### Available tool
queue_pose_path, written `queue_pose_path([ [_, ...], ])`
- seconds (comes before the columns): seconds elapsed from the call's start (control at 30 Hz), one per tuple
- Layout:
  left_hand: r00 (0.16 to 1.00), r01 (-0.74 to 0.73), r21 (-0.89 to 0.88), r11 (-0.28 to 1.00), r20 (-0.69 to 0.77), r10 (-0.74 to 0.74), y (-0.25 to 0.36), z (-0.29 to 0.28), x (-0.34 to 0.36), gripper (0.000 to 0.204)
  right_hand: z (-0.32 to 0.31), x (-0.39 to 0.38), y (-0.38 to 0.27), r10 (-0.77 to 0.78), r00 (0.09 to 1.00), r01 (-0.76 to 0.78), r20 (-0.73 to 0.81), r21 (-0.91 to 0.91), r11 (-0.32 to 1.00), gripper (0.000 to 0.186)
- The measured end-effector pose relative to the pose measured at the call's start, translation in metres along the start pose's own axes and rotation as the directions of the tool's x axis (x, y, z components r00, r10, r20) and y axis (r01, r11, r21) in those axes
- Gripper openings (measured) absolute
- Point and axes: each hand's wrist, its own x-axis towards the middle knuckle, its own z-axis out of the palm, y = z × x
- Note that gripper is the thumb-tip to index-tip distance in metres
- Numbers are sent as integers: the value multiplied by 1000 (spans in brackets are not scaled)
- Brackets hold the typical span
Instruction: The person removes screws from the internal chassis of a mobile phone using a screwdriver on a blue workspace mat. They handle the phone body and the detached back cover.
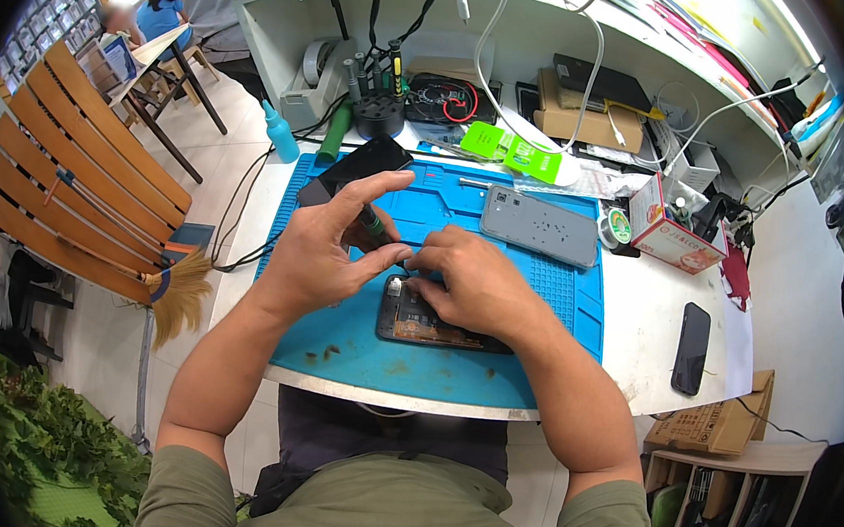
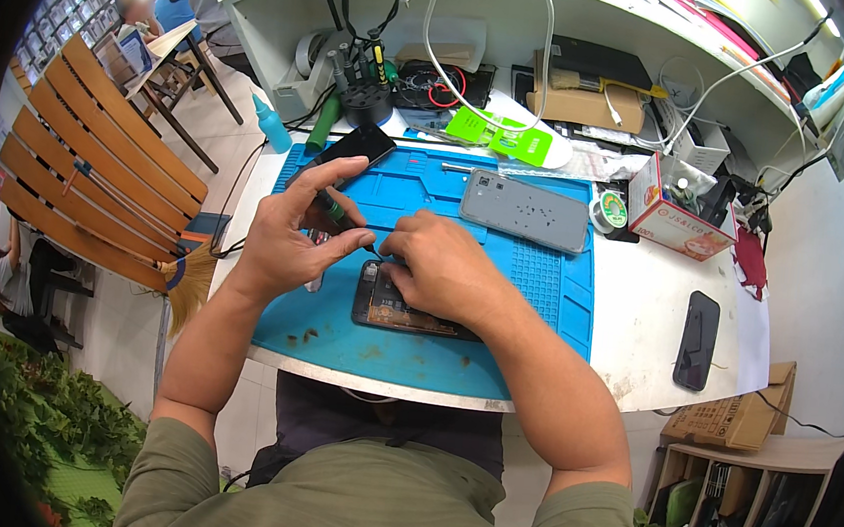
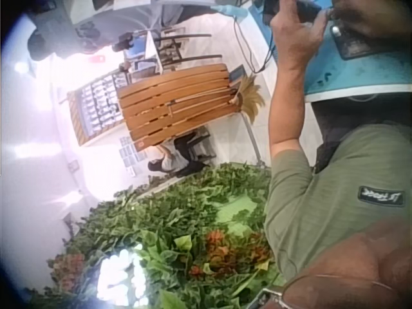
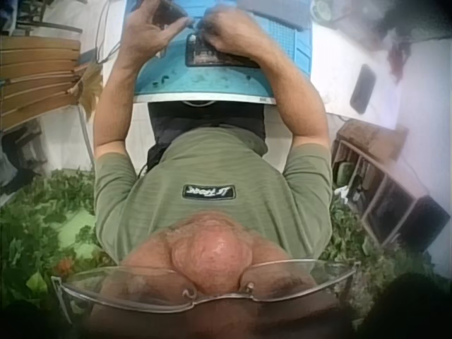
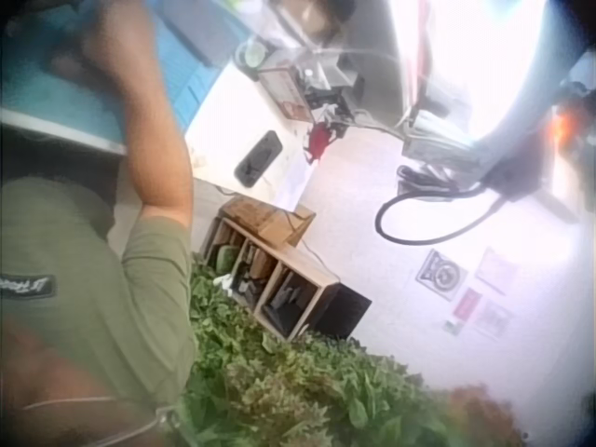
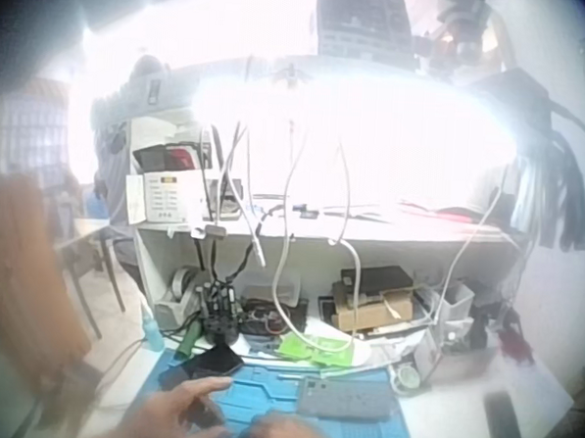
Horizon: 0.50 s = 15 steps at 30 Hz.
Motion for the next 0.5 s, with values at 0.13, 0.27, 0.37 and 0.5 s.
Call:
queue_pose_path([
  [0.13, 998, 48, -33, 998, -34, -49, -3, -1, 0, 84, 4, 1, -1, 19, 1000, -19, 21, -25, 1000, 19],
  [0.27, 995, 76, -88, 993, -60, -82, -8, -1, -1, 83, 5, 3, 0, 24, 1000, -24, -12, 23, 999, 16],
  [0.37, 988, 53, -158, 986, -134, -75, -12, 3, 1, 82, 2, 3, 4, 39, 997, -39, -72, 8, 999, 15],
  [0.5, 967, 70, -231, 970, -222, -123, -25, -7, 0, 81, -29, -5, 27, 223, 957, -249, -185, -132, 959, 13],
])
